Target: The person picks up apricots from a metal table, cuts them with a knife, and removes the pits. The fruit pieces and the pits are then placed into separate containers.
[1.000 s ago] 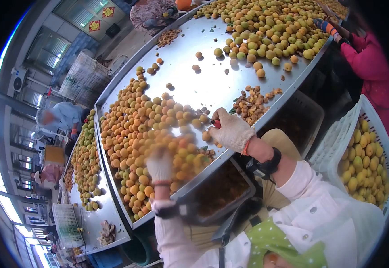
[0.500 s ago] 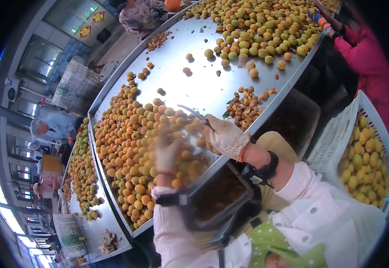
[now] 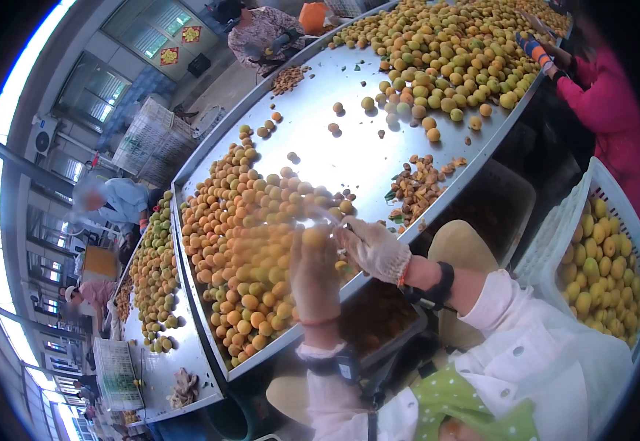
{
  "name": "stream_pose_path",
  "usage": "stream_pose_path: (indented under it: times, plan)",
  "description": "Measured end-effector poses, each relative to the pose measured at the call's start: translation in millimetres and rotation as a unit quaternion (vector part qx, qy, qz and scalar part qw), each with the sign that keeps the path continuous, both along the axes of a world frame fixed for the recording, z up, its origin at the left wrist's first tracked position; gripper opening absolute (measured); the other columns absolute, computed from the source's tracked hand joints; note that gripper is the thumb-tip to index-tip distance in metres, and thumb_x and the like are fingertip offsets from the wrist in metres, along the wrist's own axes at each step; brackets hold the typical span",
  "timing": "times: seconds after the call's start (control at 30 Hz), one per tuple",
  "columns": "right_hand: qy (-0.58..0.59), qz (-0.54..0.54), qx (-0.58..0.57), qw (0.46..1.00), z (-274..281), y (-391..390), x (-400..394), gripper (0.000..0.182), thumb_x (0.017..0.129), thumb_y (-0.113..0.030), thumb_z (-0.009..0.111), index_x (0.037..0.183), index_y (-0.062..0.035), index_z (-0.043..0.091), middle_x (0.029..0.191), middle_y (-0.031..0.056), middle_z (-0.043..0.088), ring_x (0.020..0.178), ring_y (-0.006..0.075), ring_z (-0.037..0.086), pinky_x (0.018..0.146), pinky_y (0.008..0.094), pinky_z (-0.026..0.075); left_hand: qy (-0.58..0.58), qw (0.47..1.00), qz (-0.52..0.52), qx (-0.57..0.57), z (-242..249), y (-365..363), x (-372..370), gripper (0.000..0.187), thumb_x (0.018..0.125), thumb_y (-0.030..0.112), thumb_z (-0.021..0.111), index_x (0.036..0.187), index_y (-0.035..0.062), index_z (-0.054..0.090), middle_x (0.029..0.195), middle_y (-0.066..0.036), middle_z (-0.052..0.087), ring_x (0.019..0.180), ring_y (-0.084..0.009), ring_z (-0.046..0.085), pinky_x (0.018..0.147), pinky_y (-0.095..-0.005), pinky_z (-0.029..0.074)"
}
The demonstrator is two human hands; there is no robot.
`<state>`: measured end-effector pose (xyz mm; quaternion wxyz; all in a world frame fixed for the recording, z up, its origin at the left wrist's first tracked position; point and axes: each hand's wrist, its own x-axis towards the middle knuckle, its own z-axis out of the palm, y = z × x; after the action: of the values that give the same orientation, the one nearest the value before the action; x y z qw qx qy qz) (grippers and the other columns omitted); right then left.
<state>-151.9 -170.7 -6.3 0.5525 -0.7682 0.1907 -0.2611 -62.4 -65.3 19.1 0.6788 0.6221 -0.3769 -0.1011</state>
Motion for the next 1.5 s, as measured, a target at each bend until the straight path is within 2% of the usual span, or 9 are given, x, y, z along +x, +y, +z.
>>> stream_pose_path:
  times: [0.13,0.33,0.8,1.0,1.07,1.23,1.33,1.4,1.5]
  plan:
    - [-0.036,-0.028,-0.094,0.995,9.1,20.7,-2.3,0.016,0.098,-0.021,0.056,0.095,-0.0055,0.056,0.062,0.0161,0.058,0.055,0.0349,0.060,0.048,0.0413,0.042,0.418,0.887,-0.083,-0.180,7.4,4.6,3.7,0.023,0.095,0.008,0.057,0.117,-0.0003,0.058,0.111,-0.011,0.057,0.095,-0.0179,0.058,0.080,-0.0297,0.050]
    - [0.012,-0.049,-0.142,0.989,17.9,27.3,-2.1,0.020,0.097,-0.026,0.055,0.096,-0.0062,0.057,0.064,0.0191,0.059,0.061,0.0395,0.060,0.049,0.0460,0.044,0.245,0.964,-0.015,-0.103,17.2,6.0,-3.5,0.022,0.098,0.014,0.055,0.115,-0.0008,0.058,0.106,-0.004,0.056,0.094,-0.0099,0.054,0.076,-0.0233,0.047]
    - [-0.012,0.019,-0.063,0.998,-3.0,39.4,7.1,0.024,0.098,-0.023,0.052,0.094,0.0004,0.057,0.073,0.0240,0.058,0.071,0.0420,0.059,0.057,0.0451,0.044,0.255,0.965,0.017,-0.060,17.9,4.3,-10.6,0.027,0.099,0.026,0.054,0.108,0.0013,0.060,0.095,-0.003,0.063,0.084,-0.0086,0.055,0.076,-0.0236,0.045]
    - [0.036,0.079,-0.053,0.995,8.9,31.3,2.8,0.033,0.104,-0.027,0.036,0.102,0.0003,0.056,0.083,0.0191,0.061,0.071,0.0298,0.063,0.061,0.0410,0.049,0.206,0.978,-0.019,0.011,14.1,3.4,4.2,0.030,0.101,0.028,0.049,0.109,0.0002,0.058,0.095,-0.004,0.062,0.084,-0.0118,0.056,0.078,-0.0277,0.047]
    - [-0.019,0.020,-0.134,0.991,7.0,33.1,2.9,0.024,0.099,-0.024,0.049,0.099,-0.0006,0.057,0.077,0.0250,0.060,0.077,0.0449,0.059,0.063,0.0489,0.046,0.195,0.981,-0.004,0.011,9.1,6.4,2.9,0.027,0.101,0.025,0.048,0.108,0.0003,0.055,0.097,-0.006,0.063,0.087,-0.0144,0.058,0.080,-0.0294,0.048]
    - [-0.100,0.030,-0.127,0.986,21.0,28.3,2.0,0.027,0.099,-0.027,0.049,0.098,-0.0005,0.057,0.082,0.0258,0.062,0.079,0.0460,0.060,0.064,0.0494,0.048,0.261,0.965,-0.036,0.009,11.0,10.1,3.7,0.027,0.103,0.025,0.045,0.108,-0.0009,0.048,0.110,-0.017,0.064,0.100,-0.0220,0.063,0.088,-0.0343,0.051]
    - [0.040,0.137,0.144,0.979,42.5,24.8,-10.5,0.029,0.099,-0.029,0.049,0.098,-0.0009,0.058,0.080,0.0267,0.062,0.076,0.0464,0.060,0.063,0.0492,0.048,0.294,0.948,-0.118,0.007,18.5,11.8,10.9,0.025,0.104,0.024,0.041,0.110,-0.0008,0.045,0.108,-0.020,0.064,0.098,-0.0247,0.064,0.086,-0.0350,0.053]
    - [-0.002,0.002,-0.207,0.978,16.7,27.6,0.4,0.029,0.098,-0.029,0.049,0.099,-0.0010,0.058,0.073,0.0253,0.062,0.070,0.0460,0.060,0.062,0.0493,0.049,0.139,0.985,-0.100,0.007,9.9,6.6,4.6,0.026,0.104,0.024,0.041,0.109,-0.0003,0.045,0.107,-0.019,0.064,0.096,-0.0245,0.065,0.085,-0.0340,0.054]
    - [-0.008,0.009,-0.178,0.984,7.5,24.8,4.5,0.028,0.098,-0.027,0.050,0.099,-0.0006,0.057,0.075,0.0222,0.062,0.069,0.0437,0.061,0.062,0.0495,0.049,0.030,0.993,-0.109,0.026,-14.6,4.8,11.7,0.028,0.104,0.027,0.042,0.116,0.0013,0.047,0.109,-0.017,0.064,0.101,-0.0234,0.064,0.086,-0.0340,0.054]
